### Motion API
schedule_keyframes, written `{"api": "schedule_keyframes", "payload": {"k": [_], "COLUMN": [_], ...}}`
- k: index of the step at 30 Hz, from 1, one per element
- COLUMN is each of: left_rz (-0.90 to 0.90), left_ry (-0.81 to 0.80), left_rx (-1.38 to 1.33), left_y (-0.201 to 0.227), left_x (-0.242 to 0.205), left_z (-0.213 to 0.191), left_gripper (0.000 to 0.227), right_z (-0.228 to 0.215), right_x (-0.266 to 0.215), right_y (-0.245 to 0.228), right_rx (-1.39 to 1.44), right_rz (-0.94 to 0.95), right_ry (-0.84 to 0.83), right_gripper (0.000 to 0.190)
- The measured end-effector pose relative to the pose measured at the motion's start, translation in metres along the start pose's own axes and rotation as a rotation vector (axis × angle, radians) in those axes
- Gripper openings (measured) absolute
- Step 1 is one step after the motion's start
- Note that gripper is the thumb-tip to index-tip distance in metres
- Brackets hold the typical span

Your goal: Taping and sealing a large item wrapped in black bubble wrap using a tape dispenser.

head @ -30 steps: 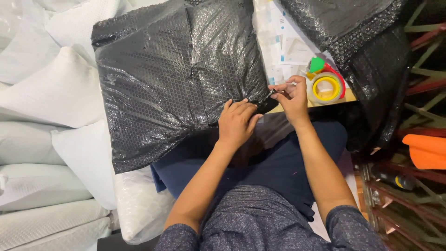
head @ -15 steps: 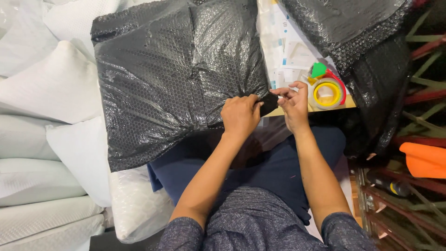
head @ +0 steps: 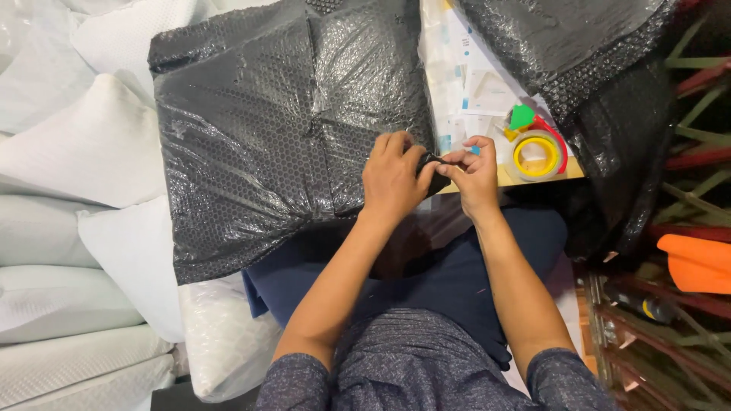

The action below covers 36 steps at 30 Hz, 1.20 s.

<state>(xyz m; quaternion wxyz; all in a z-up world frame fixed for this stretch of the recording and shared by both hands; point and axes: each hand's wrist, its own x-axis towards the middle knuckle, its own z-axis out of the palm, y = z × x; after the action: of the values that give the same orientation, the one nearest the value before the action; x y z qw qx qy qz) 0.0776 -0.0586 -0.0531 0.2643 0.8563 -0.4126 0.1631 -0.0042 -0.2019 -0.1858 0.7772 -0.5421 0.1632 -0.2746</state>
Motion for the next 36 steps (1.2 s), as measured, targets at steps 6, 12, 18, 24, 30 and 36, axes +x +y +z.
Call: {"api": "schedule_keyframes", "payload": {"k": [6,12,18,24,30,36], "left_rz": [-0.093,-0.134,-0.115,-0.147,-0.169,-0.136], "left_ry": [-0.099,-0.084,-0.174,-0.163,-0.149,-0.146], "left_rx": [-0.199,-0.174,-0.270,-0.287,-0.248,-0.239], "left_y": [-0.016,-0.022,-0.029,-0.024,-0.025,-0.022], "left_x": [0.002,-0.003,-0.004,-0.001,-0.006,-0.007], "left_z": [0.010,0.025,0.013,0.007,0.016,0.012], "left_gripper": [0.015,0.018,0.019,0.016,0.017,0.017], "right_z": [-0.002,0.003,0.012,0.012,0.015,0.021], "right_x": [-0.003,-0.003,0.000,0.000,-0.004,0.004], "right_y": [-0.001,-0.006,-0.012,-0.009,-0.018,-0.011], "right_rx": [0.023,-0.020,-0.070,-0.084,-0.060,-0.194], "right_rz": [0.021,0.014,0.044,0.046,0.061,0.069], "right_ry": [0.000,0.017,0.045,0.058,0.065,0.103], "right_gripper": [0.061,0.061,0.062,0.062,0.060,0.062]}}
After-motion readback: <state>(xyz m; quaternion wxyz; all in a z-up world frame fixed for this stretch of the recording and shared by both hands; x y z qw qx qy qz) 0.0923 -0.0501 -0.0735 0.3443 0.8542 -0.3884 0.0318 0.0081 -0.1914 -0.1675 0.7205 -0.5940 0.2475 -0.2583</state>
